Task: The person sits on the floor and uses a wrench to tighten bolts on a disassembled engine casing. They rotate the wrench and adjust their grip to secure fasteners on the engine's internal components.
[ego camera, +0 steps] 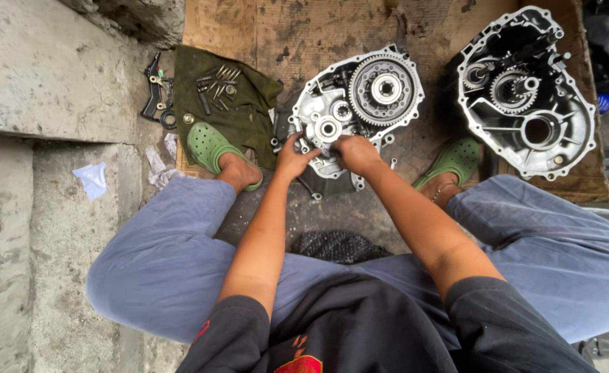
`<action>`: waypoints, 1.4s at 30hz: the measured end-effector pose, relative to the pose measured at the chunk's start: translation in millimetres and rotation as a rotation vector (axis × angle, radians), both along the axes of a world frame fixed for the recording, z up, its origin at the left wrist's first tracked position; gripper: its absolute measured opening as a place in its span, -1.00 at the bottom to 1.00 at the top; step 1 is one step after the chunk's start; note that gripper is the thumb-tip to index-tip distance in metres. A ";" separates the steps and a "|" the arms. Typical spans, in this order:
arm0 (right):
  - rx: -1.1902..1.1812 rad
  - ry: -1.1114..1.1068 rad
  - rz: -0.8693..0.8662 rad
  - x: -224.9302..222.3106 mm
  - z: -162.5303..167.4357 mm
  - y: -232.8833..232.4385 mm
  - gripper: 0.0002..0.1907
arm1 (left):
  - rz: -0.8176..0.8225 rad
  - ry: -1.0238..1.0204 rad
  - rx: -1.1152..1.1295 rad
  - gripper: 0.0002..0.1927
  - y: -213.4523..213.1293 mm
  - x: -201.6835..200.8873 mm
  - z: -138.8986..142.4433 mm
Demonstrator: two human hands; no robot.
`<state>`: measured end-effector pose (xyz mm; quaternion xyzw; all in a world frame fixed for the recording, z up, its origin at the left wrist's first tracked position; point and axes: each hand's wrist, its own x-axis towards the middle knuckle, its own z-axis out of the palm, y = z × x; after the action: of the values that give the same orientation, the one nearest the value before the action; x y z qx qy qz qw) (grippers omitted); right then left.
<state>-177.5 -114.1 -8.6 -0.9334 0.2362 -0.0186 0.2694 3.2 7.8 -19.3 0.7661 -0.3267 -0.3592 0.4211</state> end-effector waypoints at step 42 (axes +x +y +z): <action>-0.016 0.204 -0.048 13.6 11.4 8.0 -0.76 | -0.005 0.001 -0.016 -0.11 -3.5 4.1 1.8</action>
<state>-163.9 -106.1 2.8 -0.9267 0.2844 0.0684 0.2359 7.3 4.3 -17.5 0.7618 -0.3313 -0.3579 0.4264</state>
